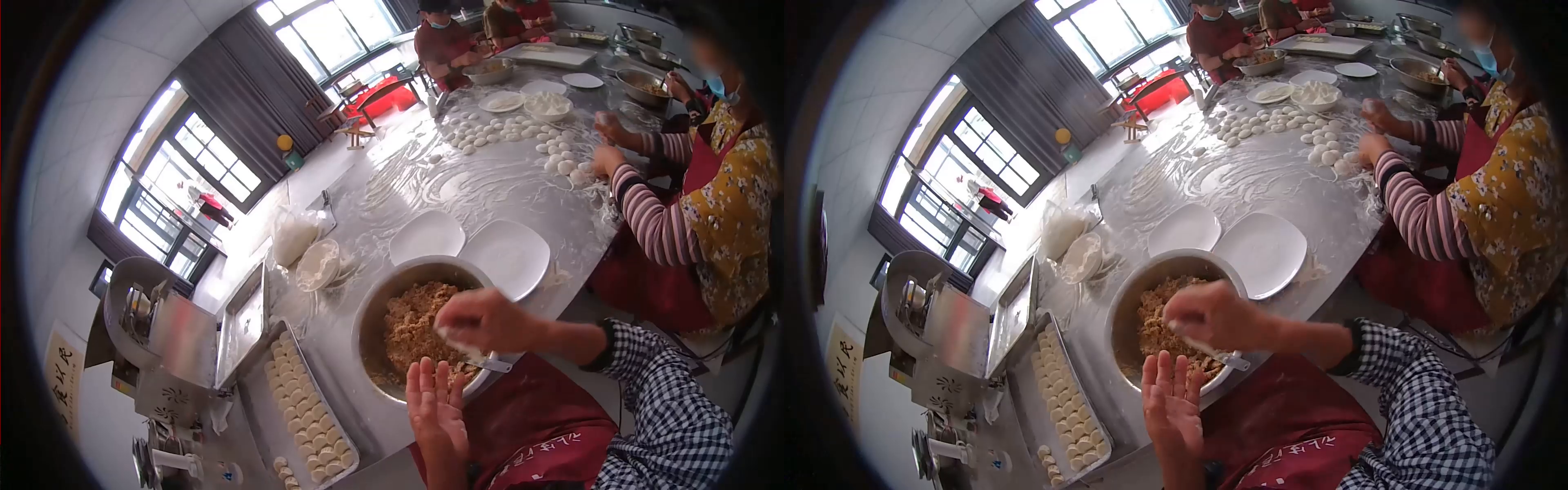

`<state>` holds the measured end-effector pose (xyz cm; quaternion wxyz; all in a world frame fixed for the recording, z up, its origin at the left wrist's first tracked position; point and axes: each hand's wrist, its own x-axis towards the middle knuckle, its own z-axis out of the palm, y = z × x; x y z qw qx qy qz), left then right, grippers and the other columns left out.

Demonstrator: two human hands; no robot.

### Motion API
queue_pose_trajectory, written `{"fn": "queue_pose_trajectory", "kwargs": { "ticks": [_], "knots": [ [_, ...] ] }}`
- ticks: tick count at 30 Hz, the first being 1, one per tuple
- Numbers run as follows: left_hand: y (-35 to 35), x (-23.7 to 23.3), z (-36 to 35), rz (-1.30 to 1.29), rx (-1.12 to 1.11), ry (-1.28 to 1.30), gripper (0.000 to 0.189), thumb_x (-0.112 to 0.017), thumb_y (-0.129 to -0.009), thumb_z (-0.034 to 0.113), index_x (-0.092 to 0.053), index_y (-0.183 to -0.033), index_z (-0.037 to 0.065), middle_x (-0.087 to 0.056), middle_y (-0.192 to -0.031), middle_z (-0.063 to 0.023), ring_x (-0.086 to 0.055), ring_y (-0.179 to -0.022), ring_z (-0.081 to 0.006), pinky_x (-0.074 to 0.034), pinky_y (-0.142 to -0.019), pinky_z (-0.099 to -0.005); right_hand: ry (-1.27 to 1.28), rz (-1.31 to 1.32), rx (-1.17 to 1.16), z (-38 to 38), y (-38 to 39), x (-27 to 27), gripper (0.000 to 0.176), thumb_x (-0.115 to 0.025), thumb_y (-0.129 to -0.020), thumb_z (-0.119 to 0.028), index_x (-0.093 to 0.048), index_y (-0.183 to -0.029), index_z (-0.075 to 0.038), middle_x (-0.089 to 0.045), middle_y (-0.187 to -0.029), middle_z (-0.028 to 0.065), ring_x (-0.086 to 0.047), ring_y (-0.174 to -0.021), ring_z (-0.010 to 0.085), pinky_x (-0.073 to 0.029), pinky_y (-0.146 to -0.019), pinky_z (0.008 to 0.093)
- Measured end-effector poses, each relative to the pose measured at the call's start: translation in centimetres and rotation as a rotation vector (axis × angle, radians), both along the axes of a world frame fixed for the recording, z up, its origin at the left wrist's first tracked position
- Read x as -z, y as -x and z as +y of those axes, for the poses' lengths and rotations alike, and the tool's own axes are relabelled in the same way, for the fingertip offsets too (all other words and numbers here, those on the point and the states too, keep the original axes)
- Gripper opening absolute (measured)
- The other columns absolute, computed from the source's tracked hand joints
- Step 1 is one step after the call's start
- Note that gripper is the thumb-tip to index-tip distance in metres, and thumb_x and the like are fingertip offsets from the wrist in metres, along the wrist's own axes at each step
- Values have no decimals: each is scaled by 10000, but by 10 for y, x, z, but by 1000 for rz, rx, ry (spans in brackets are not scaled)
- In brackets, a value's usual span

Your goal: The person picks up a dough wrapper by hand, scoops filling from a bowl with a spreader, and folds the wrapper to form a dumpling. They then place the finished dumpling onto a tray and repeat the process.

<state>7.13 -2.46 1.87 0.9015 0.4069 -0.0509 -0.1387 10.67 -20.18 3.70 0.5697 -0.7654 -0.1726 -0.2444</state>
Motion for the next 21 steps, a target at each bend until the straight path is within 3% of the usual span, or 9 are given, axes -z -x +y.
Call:
{"fn": "queue_pose_trajectory", "kwargs": {
  "ticks": [1, 3, 6, 8, 10, 13, 16, 18, 21],
  "knots": [
    [-2, 2, 1, -2, 2, 1, 475, -455, -891, 125, -284, -1320, 9, -315, -1356, -134, -391, -1213, -268, -372, -994, -408, 13, 0, -37, 12, 0, 3, 136, -621, -780, -57, -615, -914, -31, -623, -817, 72, -603, -716, 143, -479, -639, 263],
    [-4, 6, 4, 60, -29, 20, 468, -460, -897, 283, -355, -1293, 58, -404, -1298, -115, -428, -1180, -244, -364, -988, -406, 29, 3, -74, 35, 0, 6, 147, -620, -784, -45, -614, -931, -34, -627, -852, 79, -611, -743, 141, -486, -649, 270],
    [-4, 5, 8, 63, 22, -4, 490, -433, -907, 333, -352, -1304, 56, -425, -1288, -106, -432, -1178, -232, -367, -978, -387, -130, 79, -329, 52, 11, 6, 135, -633, -757, -69, -620, -888, -39, -627, -822, 80, -613, -708, 183, -489, -642, 286],
    [-3, 7, 4, 101, 34, 121, 496, -418, -918, 312, -337, -1319, 31, -394, -1336, -118, -393, -1224, -261, -344, -1004, -422, -111, 30, -251, 36, 14, 1, 184, -620, -786, -38, -599, -968, -19, -616, -935, 81, -604, -781, 134, -494, -686, 255],
    [-7, 8, 7, 186, 24, 183, 485, -416, -919, 270, -333, -1310, -5, -383, -1346, -158, -385, -1234, -293, -319, -1026, -458, -55, -49, -126, 15, 16, -5, 174, -610, -782, -2, -602, -955, -16, -614, -937, 77, -597, -788, 118, -493, -688, 238],
    [-7, 13, 22, 252, 6, 177, 480, -434, -912, 235, -313, -1320, 13, -415, -1301, -148, -427, -1195, -286, -367, -996, -442, -125, 137, -70, 2, 23, 5, 147, -615, -774, 0, -606, -921, -7, -614, -936, 75, -589, -782, 99, -493, -666, 234],
    [-6, 20, 33, 271, 3, 182, 438, -442, -905, 167, -336, -1292, -7, -431, -1280, -163, -434, -1188, -292, -384, -987, -454, 104, 81, 62, -9, 33, 20, 144, -613, -745, 24, -606, -886, 1, -613, -925, 84, -594, -765, 114, -490, -642, 236],
    [-7, 23, 35, 254, 12, 195, 403, -447, -899, 112, -359, -1269, -18, -443, -1271, -171, -438, -1185, -296, -391, -984, -467, 309, 32, 193, -14, 39, 28, 137, -611, -713, 15, -598, -846, -13, -616, -837, 91, -610, -670, 195, -490, -603, 277],
    [-5, 25, 35, 227, -73, -19, 418, -530, -855, 56, -386, -1245, 5, -499, -1181, -145, -517, -1089, -264, -451, -922, -416, 434, 95, 141, -20, 52, 34, 197, -615, -686, 29, -598, -875, -24, -599, -855, 93, -604, -716, 236, -487, -608, 312]
  ]
}}
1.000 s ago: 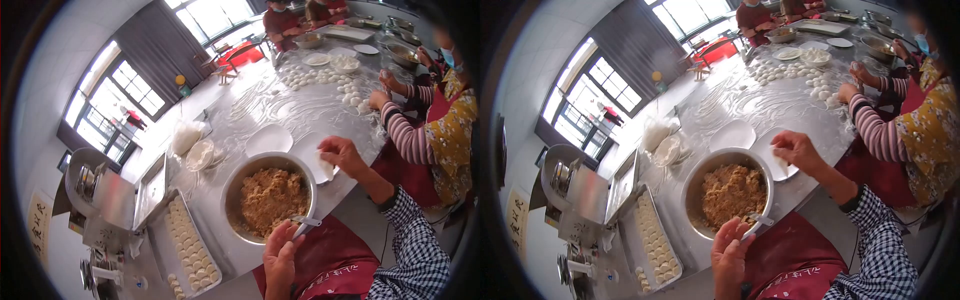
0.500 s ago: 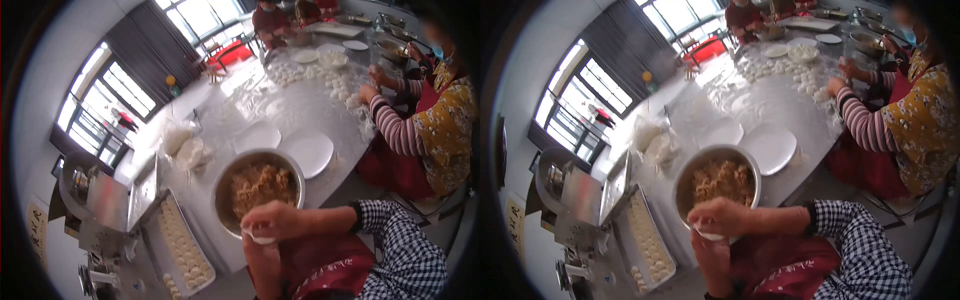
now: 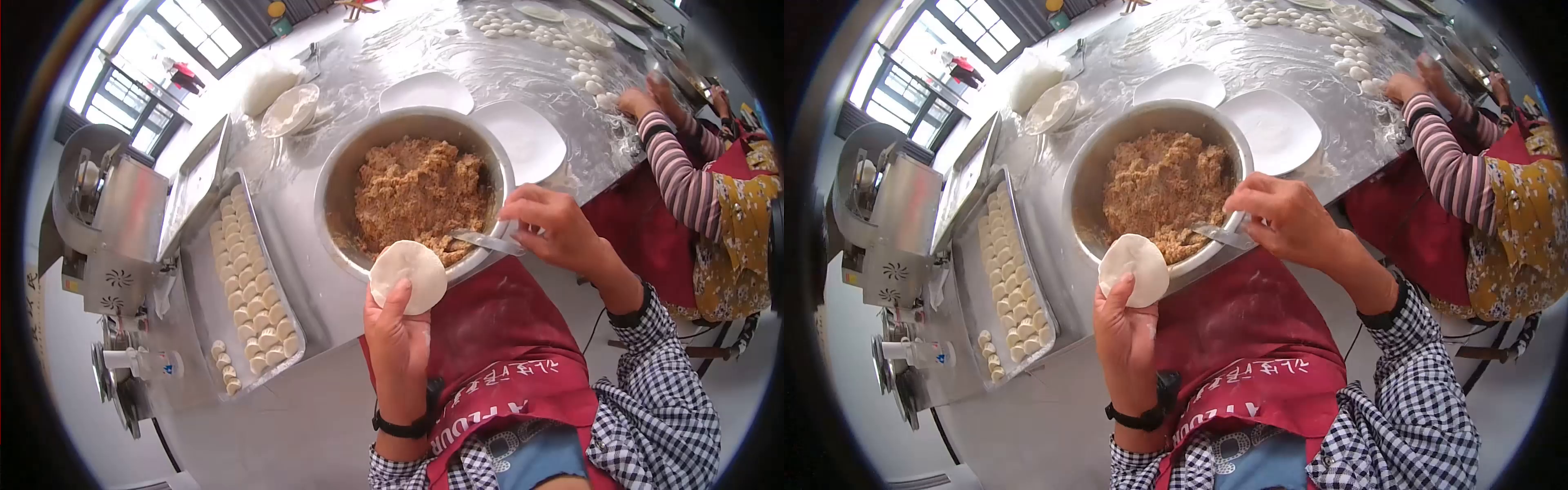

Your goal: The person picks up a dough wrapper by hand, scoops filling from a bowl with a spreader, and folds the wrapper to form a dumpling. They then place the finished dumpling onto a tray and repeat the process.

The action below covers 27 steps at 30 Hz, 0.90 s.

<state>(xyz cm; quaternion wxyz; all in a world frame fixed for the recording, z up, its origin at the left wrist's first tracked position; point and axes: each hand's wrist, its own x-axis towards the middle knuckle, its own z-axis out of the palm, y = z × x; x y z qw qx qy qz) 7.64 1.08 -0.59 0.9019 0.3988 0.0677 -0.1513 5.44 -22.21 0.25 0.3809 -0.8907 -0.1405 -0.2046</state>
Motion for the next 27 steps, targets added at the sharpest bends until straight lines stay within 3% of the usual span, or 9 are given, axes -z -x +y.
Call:
{"fn": "queue_pose_trajectory", "kwargs": {
  "ticks": [8, 18, 21, 24, 27],
  "knots": [
    [-2, 9, 1, 94, -47, -85, 347, -572, -827, 13, -445, -1150, 20, -566, -1063, -112, -587, -957, -226, -524, -802, -365, -24, -35, -214, 15, 0, 7, 158, -648, -692, 1, -612, -842, -34, -574, -811, 92, -585, -721, 249, -474, -600, 327],
    [21, 12, 26, 54, 2, -126, 317, -569, -817, -3, -472, -1118, 18, -586, -991, -116, -590, -923, -230, -505, -813, -347, -13, -55, -224, 20, -42, 9, 93, -642, -719, -40, -621, -809, -42, -592, -794, 91, -584, -683, 273, -472, -601, 337],
    [33, 18, 35, 130, 18, -103, 312, -562, -818, 5, -472, -1116, 16, -581, -991, -120, -591, -906, -239, -505, -802, -344, -37, -20, -199, 18, -43, 2, 93, -641, -738, -30, -623, -830, -28, -601, -789, 86, -592, -662, 227, -469, -592, 302],
    [37, 25, 40, 241, -34, -114, 305, -552, -844, 72, -463, -1131, 20, -566, -1032, -120, -576, -943, -245, -494, -817, -364, -465, 134, -145, 21, -37, -1, 84, -634, -786, -20, -623, -864, 7, -607, -788, 37, -545, -708, 63, -454, -607, 203],
    [35, 29, 38, 332, -52, -34, 294, -510, -874, 117, -458, -1142, 7, -548, -1081, -110, -543, -1019, -239, -462, -874, -403, -555, 162, -181, 26, -33, 6, 77, -627, -795, -20, -624, -868, 6, -611, -792, 35, -548, -721, 59, -465, -624, 201]
  ]
}}
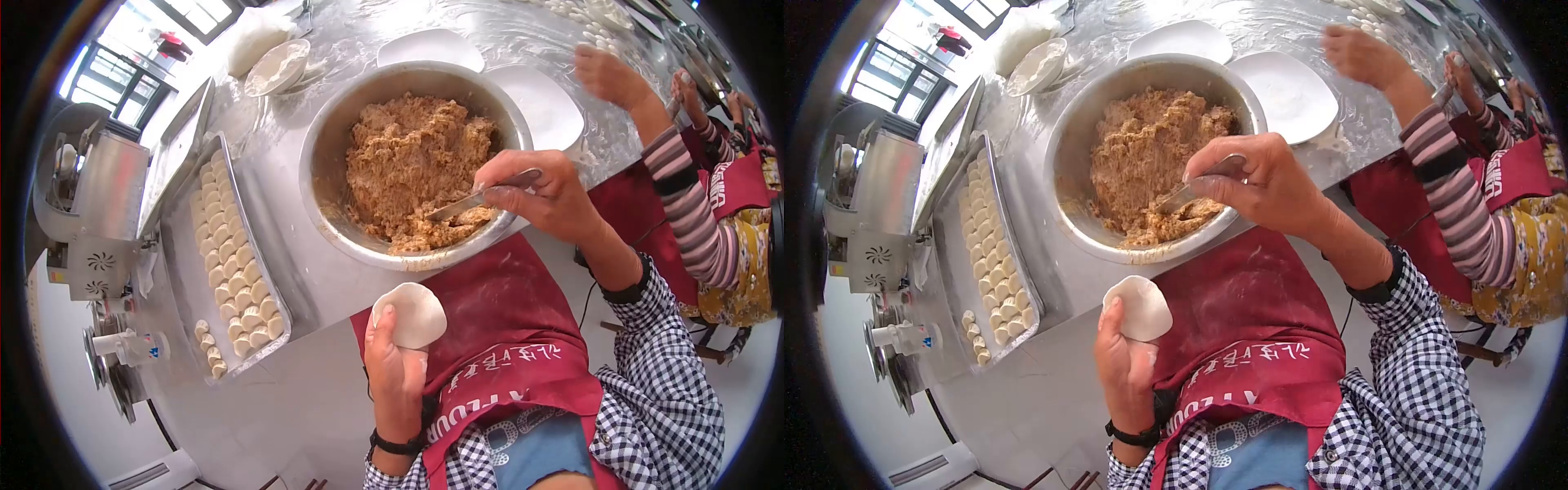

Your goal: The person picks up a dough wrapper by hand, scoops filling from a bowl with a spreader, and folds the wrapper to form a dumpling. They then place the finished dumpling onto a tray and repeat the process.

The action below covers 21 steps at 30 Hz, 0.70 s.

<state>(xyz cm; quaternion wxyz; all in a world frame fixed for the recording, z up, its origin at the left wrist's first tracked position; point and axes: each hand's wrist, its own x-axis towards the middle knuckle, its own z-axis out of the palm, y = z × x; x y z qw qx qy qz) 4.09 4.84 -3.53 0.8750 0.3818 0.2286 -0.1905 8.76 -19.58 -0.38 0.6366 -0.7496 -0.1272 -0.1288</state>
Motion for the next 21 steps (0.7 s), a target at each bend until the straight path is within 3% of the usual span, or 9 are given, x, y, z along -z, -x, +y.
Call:
{"fn": "queue_pose_trajectory", "kwargs": {
  "ticks": [13, 15, 19, 21],
  "knots": [
    [-15, 13, -9, 40, -52, 32, 311, -476, -901, 163, -437, -1186, 42, -522, -1171, -111, -510, -1087, -273, -430, -920, -459, -24, 65, -66, 17, 5, 7, 57, -607, -813, -10, -614, -866, 8, -631, -800, 36, -554, -729, 55, -461, -633, 194],
    [-16, 13, -10, 37, -44, 42, 315, -472, -904, 168, -435, -1189, 41, -521, -1176, -112, -506, -1095, -276, -424, -927, -462, -204, 200, -48, 16, 7, 10, 67, -602, -823, -23, -618, -884, 0, -637, -799, 47, -569, -699, 65, -472, -625, 193],
    [-18, 11, -11, 51, -54, 123, 323, -450, -912, 177, -428, -1199, 29, -509, -1204, -120, -497, -1114, -276, -417, -938, -460, -268, 218, -50, 9, 11, 13, 97, -569, -844, -18, -607, -923, 24, -627, -843, 86, -593, -705, 110, -492, -608, 209],
    [-19, 9, -12, 57, -62, 147, 331, -438, -918, 188, -424, -1205, 24, -505, -1214, -123, -494, -1121, -275, -417, -939, -457, -442, 215, 3, 10, 15, 16, 93, -567, -847, -36, -606, -908, 22, -628, -850, 105, -602, -702, 131, -505, -593, 232]
  ]
}}
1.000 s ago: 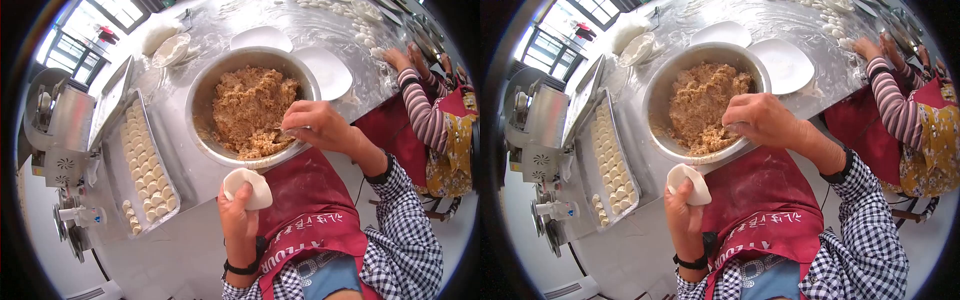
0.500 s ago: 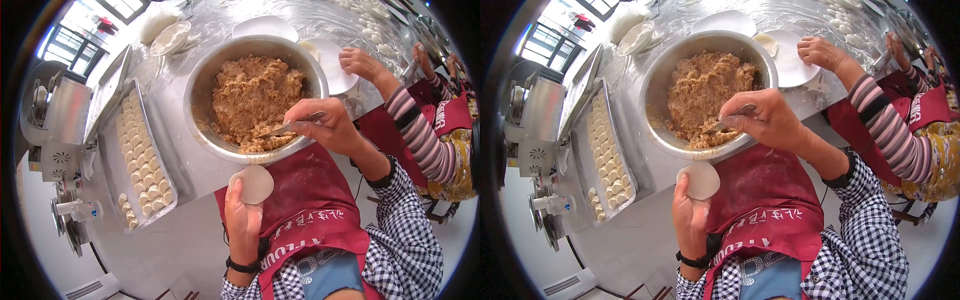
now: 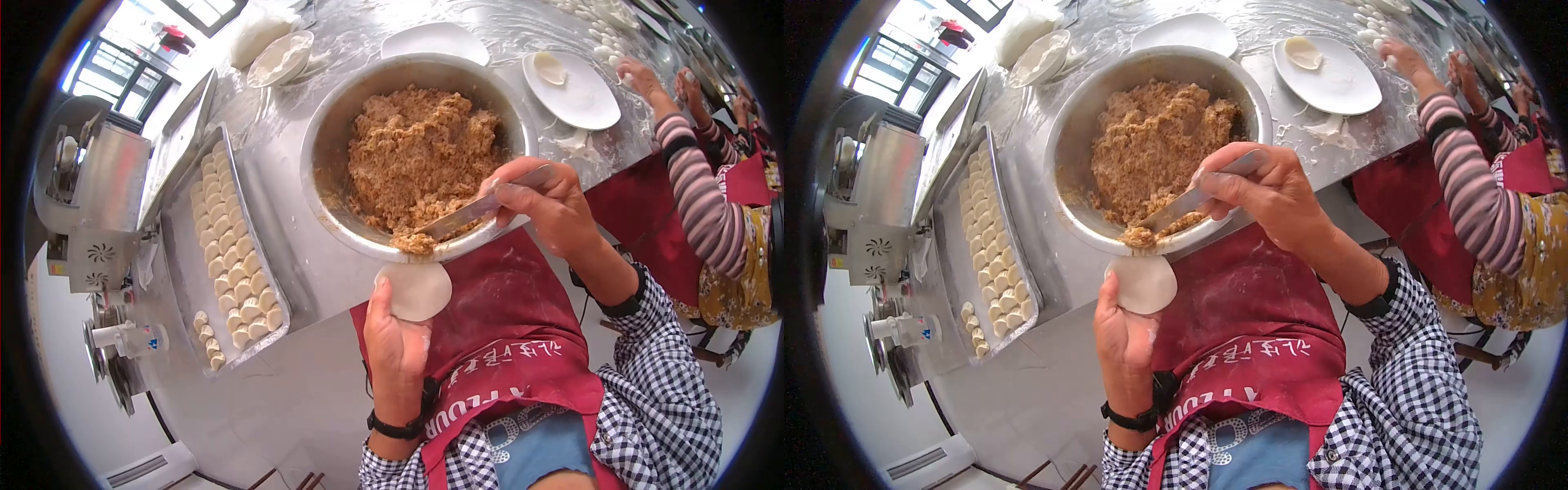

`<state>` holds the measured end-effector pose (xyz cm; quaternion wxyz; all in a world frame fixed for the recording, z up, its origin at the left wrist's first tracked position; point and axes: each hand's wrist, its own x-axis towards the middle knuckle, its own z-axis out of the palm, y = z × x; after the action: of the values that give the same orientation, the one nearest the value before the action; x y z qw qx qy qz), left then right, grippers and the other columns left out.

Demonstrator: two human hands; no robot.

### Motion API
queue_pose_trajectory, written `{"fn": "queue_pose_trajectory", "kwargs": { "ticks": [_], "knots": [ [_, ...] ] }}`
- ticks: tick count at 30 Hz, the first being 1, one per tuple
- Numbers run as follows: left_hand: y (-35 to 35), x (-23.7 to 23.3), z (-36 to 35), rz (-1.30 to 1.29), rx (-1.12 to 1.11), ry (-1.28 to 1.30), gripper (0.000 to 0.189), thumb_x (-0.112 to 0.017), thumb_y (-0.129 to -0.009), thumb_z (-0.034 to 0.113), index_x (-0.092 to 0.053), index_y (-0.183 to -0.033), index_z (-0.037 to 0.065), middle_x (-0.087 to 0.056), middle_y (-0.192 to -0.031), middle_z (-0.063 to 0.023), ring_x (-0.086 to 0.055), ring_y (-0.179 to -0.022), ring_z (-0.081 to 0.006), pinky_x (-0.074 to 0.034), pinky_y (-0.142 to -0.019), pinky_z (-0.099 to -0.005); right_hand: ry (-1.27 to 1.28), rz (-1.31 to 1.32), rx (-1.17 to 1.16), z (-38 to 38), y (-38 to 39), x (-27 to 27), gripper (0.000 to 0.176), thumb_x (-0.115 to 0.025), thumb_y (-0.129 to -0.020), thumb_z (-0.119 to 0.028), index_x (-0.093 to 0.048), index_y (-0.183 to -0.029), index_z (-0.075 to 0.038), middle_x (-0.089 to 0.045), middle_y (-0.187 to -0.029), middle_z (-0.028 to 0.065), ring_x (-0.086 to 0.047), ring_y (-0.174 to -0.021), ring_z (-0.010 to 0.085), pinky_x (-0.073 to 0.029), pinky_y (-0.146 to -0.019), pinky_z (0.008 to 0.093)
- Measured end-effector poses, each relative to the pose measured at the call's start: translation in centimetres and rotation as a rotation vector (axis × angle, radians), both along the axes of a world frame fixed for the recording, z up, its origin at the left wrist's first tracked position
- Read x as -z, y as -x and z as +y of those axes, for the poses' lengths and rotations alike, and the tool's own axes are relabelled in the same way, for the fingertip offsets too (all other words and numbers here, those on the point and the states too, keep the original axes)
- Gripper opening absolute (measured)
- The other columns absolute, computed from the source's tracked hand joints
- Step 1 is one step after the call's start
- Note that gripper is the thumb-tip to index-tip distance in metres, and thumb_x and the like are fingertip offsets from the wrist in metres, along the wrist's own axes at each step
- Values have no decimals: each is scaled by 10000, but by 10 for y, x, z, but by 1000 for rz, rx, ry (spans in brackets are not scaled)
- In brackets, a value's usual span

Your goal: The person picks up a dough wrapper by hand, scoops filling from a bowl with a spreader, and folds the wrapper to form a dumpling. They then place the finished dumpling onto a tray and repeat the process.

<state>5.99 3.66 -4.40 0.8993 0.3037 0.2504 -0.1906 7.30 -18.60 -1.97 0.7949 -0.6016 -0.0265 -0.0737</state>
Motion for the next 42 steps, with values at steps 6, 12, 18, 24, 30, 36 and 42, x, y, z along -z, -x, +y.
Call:
{"fn": "queue_pose_trajectory", "kwargs": {
  "ticks": [6, 12, 18, 24, 30, 36, 42],
  "knots": [
    [-1, -4, -2, -2, 43, 42, 373, -351, -946, 228, -378, -1250, 13, -476, -1239, -127, -479, -1135, -258, -408, -951, -418, -41, 3, -17, 9, 19, -4, 95, -550, -852, -37, -587, -916, 22, -621, -859, 154, -603, -704, 160, -510, -590, 253],
    [0, -1, 2, -24, 62, 86, 372, -370, -946, 243, -392, -1235, 9, -479, -1240, -127, -483, -1137, -261, -413, -953, -436, -47, -69, -65, 16, 30, -2, 106, -550, -862, -45, -601, -925, 23, -631, -892, 119, -606, -709, 127, -507, -596, 226],
    [2, -8, 2, 40, -10, 17, 372, -367, -945, 233, -384, -1243, 10, -466, -1249, -136, -471, -1143, -268, -388, -967, -440, -398, 61, 58, 4, 20, -3, 122, -556, -865, -81, -604, -935, 7, -635, -879, 128, -631, -730, 160, -525, -586, 242],
    [-2, 4, 12, 86, -64, 402, 365, -342, -957, 238, -394, -1236, 9, -460, -1259, -143, -469, -1143, -295, -397, -957, -463, -191, -134, 200, -7, 6, 7, 115, -557, -862, -73, -603, -934, 4, -639, -883, 131, -631, -738, 163, -522, -589, 239],
    [1, 8, 10, 161, -55, 437, 377, -320, -963, 260, -393, -1242, 17, -466, -1256, -147, -467, -1146, -291, -395, -961, -462, -173, -124, -17, -11, 19, -1, 99, -552, -847, -34, -602, -917, 13, -638, -879, 134, -618, -707, 152, -508, -576, 232],
    [3, 4, 8, 127, -6, 370, 393, -300, -966, 282, -388, -1248, 23, -468, -1254, -148, -475, -1139, -288, -403, -946, -463, -133, -32, -275, -6, 24, -3, 91, -567, -826, 0, -616, -900, 18, -643, -860, 126, -600, -665, 128, -490, -554, 212],
    [8, 4, 8, 17, 103, 368, 409, -324, -958, 300, -396, -1234, 6, -475, -1244, -144, -483, -1127, -283, -408, -942, -444, -57, 35, -244, 10, 23, -6, 85, -596, -817, -7, -627, -893, 17, -646, -840, 93, -585, -634, 93, -480, -553, 196]
  ]
}}
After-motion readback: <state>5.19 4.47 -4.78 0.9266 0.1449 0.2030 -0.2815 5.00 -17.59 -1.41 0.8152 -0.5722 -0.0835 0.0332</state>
